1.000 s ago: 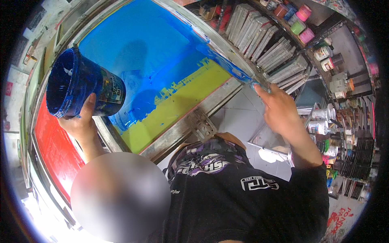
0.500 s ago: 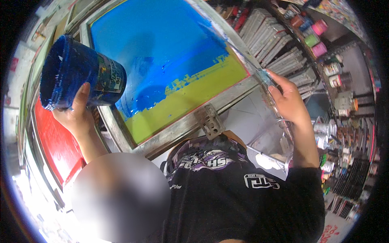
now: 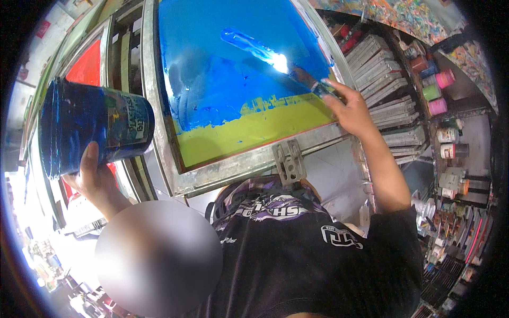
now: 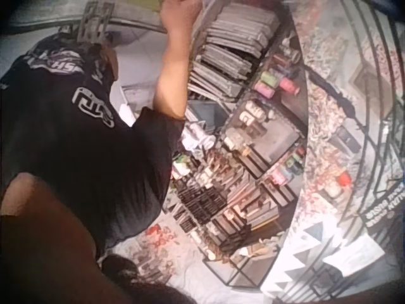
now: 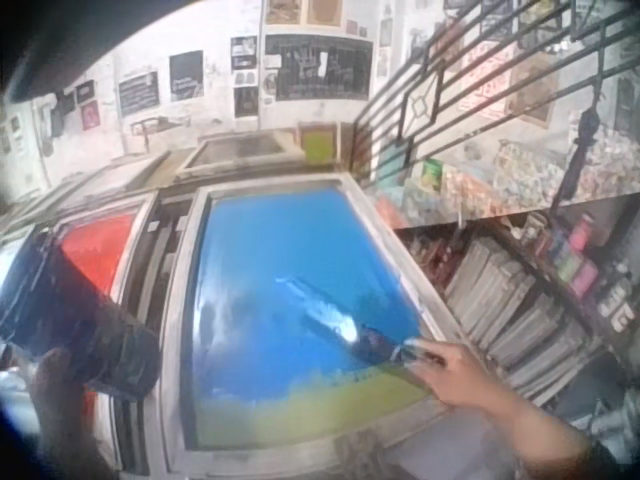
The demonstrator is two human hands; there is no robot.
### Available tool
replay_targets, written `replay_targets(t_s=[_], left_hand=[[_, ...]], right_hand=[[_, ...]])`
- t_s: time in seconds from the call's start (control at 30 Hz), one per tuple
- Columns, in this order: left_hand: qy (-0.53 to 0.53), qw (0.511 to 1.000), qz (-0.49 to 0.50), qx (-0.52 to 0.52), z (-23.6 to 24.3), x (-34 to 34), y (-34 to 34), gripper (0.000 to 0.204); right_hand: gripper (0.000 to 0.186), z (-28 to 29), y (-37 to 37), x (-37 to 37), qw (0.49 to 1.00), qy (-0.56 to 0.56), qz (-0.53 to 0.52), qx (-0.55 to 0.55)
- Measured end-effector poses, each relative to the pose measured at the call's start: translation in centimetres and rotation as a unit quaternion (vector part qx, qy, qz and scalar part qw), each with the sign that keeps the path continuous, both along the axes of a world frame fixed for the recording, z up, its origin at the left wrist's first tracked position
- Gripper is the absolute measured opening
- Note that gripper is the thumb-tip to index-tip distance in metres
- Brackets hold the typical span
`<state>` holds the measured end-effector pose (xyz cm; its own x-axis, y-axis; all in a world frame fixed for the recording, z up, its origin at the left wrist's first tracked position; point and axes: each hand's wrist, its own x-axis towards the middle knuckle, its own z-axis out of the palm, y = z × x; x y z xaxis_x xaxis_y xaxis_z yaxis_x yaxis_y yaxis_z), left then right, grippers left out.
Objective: The person mixes white and blue ink in separate containers using a spatula, then applies blue ink onto a screen printing frame using the spatula to spread it evenly across the mesh. The person also wipes the spatula with a cloth and handles various ink containers.
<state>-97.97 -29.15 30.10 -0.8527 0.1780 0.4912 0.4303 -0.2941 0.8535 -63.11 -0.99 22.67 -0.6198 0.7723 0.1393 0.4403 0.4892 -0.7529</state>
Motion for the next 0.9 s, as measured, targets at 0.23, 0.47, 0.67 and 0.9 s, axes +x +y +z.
replay_targets(t_s=[0.23, 0.47, 0.67, 0.9], left_hand=[[-0.026, 0.998, 0.062, -0.001, -0.6, 1.0, -2.4, 0.069], [-0.033, 0.995, 0.090, -0.013, -1.2, 1.0, -4.4, 0.063], [-0.053, 0.994, 0.090, -0.029, -1.2, 0.6, -5.4, 0.066], [-0.033, 0.996, 0.079, -0.010, -0.5, 1.5, -3.8, 0.067]], right_hand=[[0.038, -1.0, 2.3, -4.0, 0.989, -0.138, -0.017, 0.051], [0.035, -2.9, 2.7, -3.8, 0.986, -0.129, 0.007, 0.104], [0.035, -2.6, 1.9, -3.7, 0.978, -0.140, 0.041, 0.151], [0.036, -2.3, 1.0, -3.3, 0.972, -0.169, 0.068, 0.149]])
